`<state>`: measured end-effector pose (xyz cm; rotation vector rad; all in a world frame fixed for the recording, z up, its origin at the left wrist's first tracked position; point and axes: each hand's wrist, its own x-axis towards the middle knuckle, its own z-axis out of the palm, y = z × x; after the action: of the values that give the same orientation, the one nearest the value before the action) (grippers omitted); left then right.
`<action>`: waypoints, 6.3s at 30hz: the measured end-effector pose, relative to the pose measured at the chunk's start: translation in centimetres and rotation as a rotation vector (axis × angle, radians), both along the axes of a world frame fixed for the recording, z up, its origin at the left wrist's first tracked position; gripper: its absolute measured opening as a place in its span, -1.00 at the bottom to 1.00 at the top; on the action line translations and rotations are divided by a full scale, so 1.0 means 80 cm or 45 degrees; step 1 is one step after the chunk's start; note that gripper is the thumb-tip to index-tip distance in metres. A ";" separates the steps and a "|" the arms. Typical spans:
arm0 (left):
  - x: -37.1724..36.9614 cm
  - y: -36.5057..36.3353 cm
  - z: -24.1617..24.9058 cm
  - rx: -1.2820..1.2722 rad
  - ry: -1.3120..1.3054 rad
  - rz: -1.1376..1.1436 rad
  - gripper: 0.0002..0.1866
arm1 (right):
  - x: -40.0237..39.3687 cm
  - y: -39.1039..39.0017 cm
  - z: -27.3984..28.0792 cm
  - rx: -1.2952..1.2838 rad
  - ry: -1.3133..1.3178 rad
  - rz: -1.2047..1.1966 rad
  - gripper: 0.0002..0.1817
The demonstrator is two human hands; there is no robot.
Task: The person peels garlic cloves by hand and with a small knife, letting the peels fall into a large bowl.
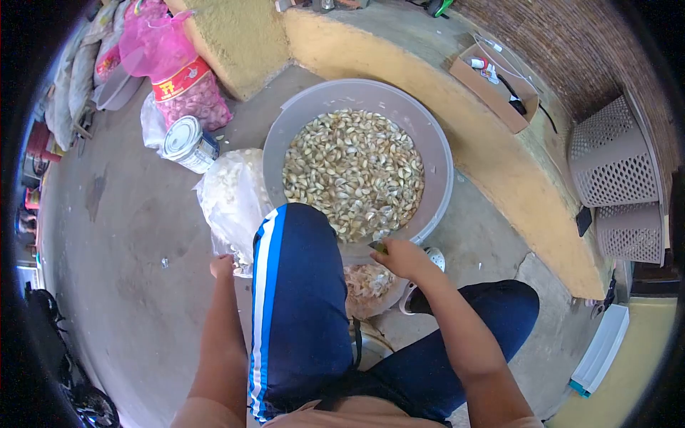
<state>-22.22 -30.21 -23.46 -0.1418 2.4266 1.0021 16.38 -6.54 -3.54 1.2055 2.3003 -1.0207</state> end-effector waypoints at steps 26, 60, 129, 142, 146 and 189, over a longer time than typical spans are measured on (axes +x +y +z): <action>0.085 0.508 0.125 -0.422 0.618 -2.294 -0.75 | 0.048 0.092 0.103 -0.102 0.161 0.342 -0.84; 0.327 0.631 -0.057 -0.093 0.330 -1.899 -0.75 | 0.038 0.125 0.119 -0.167 0.254 0.303 -0.85; 0.318 0.607 -0.121 0.613 -1.106 -0.930 -0.72 | 0.020 0.129 0.123 -0.109 0.314 0.429 -0.86; 0.270 0.624 -0.095 0.942 -1.250 -0.691 -0.83 | 0.016 0.127 0.121 -0.100 0.286 0.457 -0.88; 0.267 0.621 -0.094 0.860 -1.193 -0.783 -0.77 | 0.014 0.127 0.120 -0.102 0.300 0.452 -0.88; 0.243 0.558 -0.185 -0.504 -0.049 -2.037 -0.54 | 0.011 0.124 0.120 -0.135 0.305 0.428 -0.85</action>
<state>-2.76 14.40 -38.29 1.3648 1.7481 -0.2200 17.24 3.37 6.09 0.6538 2.4788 -1.1918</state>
